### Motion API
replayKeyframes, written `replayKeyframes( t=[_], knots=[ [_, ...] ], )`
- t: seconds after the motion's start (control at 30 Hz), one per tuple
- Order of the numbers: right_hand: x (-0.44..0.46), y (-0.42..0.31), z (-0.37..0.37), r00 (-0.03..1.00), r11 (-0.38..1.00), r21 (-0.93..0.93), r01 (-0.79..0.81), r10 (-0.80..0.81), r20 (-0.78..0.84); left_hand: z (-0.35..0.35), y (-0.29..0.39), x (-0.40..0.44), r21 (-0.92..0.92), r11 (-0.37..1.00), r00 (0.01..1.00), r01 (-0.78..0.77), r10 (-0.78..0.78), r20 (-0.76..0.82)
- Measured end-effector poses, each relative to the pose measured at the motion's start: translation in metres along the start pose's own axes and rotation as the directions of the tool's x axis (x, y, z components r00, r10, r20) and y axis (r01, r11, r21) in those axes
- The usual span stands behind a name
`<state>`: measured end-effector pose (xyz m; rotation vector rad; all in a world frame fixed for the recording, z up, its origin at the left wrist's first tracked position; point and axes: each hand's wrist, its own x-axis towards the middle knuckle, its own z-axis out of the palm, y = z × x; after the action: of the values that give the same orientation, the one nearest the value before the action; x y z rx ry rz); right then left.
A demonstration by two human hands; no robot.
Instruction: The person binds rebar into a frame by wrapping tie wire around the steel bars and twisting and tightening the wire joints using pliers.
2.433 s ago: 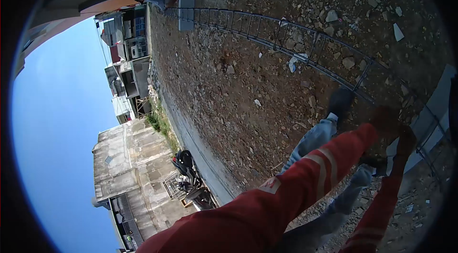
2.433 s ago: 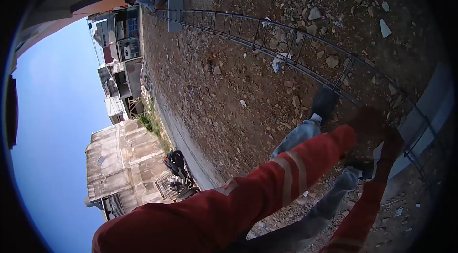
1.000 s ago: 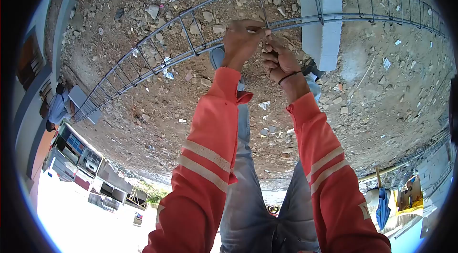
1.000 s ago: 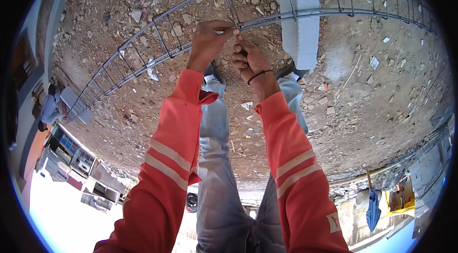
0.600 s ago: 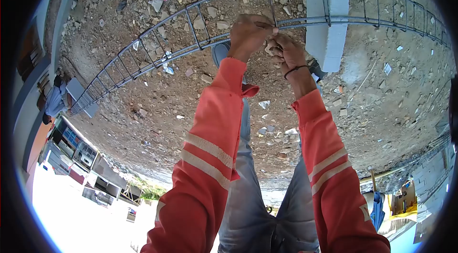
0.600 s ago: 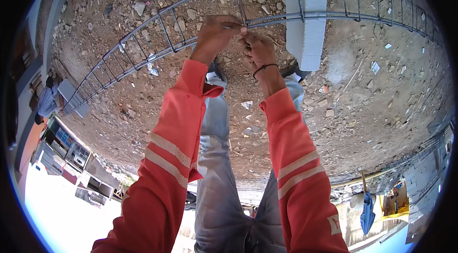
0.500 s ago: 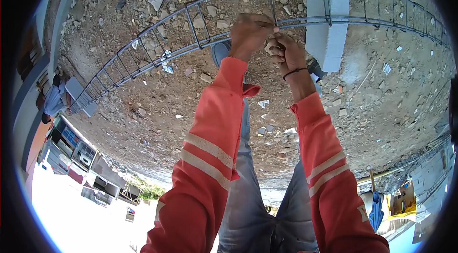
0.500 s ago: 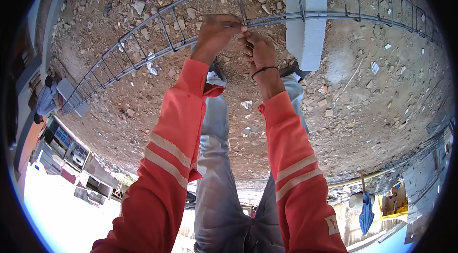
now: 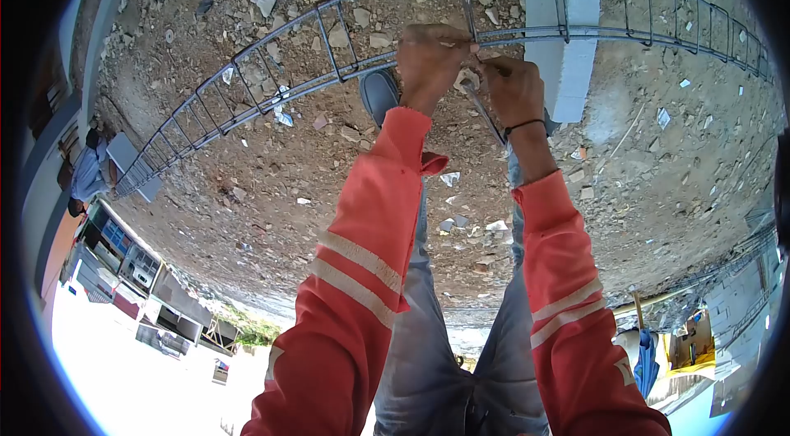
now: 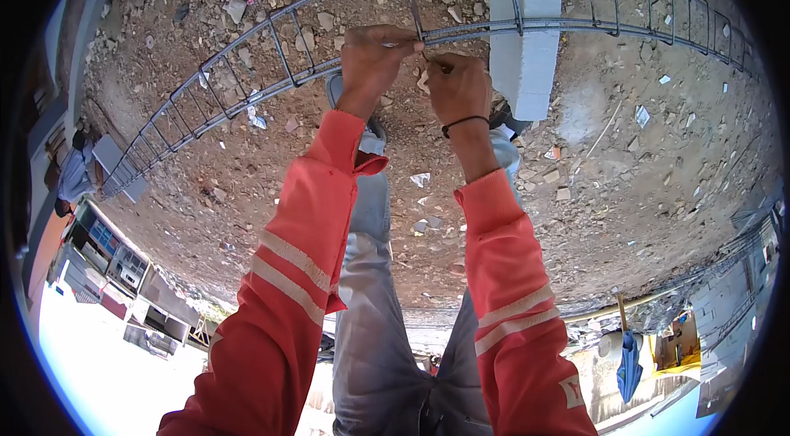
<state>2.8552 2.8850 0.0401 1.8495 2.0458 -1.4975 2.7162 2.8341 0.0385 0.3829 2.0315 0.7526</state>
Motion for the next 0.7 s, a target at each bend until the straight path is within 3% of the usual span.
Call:
replayKeyframes(
  t=[0.07,0.1,0.17,0.2,0.23,0.3,0.43,0.6,0.7],
  knots=[
    [0.004,-0.016,-0.027,0.992,0.962,-0.257,0.096,-0.071,0.106,0.002,0.002,-0.007,0.089,0.996,0.997,-0.022,0.029,-0.07],
    [0.007,-0.026,-0.037,0.992,0.96,-0.262,0.098,-0.072,0.108,0.003,0.001,-0.009,0.083,0.996,0.997,-0.021,0.027,-0.071],
    [0.019,-0.044,-0.053,0.961,0.859,-0.441,0.261,-0.185,0.208,0.007,-0.002,-0.01,0.022,0.999,0.995,-0.04,0.042,-0.091],
    [0.029,-0.046,-0.056,0.923,0.79,-0.486,0.373,-0.265,0.279,0.007,-0.002,-0.011,0.016,0.999,0.995,-0.039,0.04,-0.093],
    [0.04,-0.047,-0.054,0.922,0.786,-0.49,0.376,-0.266,0.281,0.006,-0.002,-0.012,0.025,0.999,0.995,-0.046,0.048,-0.089],
    [0.061,-0.05,-0.049,0.856,0.71,-0.479,0.517,-0.415,0.308,0.007,-0.006,-0.009,0.032,0.998,0.995,-0.054,0.057,-0.086],
    [0.087,-0.052,-0.036,0.847,0.713,-0.463,0.526,-0.391,0.36,0.005,-0.01,-0.009,0.04,0.991,0.987,-0.129,0.132,-0.087],
    [0.093,-0.038,-0.032,0.93,0.804,-0.484,0.346,-0.226,0.29,0.007,-0.01,-0.009,-0.002,0.99,0.987,-0.141,0.14,-0.072],
    [0.098,-0.031,-0.018,0.894,0.769,-0.459,0.444,-0.344,0.288,0.006,-0.011,-0.009,-0.023,0.986,0.985,-0.164,0.162,-0.067]
  ],
)
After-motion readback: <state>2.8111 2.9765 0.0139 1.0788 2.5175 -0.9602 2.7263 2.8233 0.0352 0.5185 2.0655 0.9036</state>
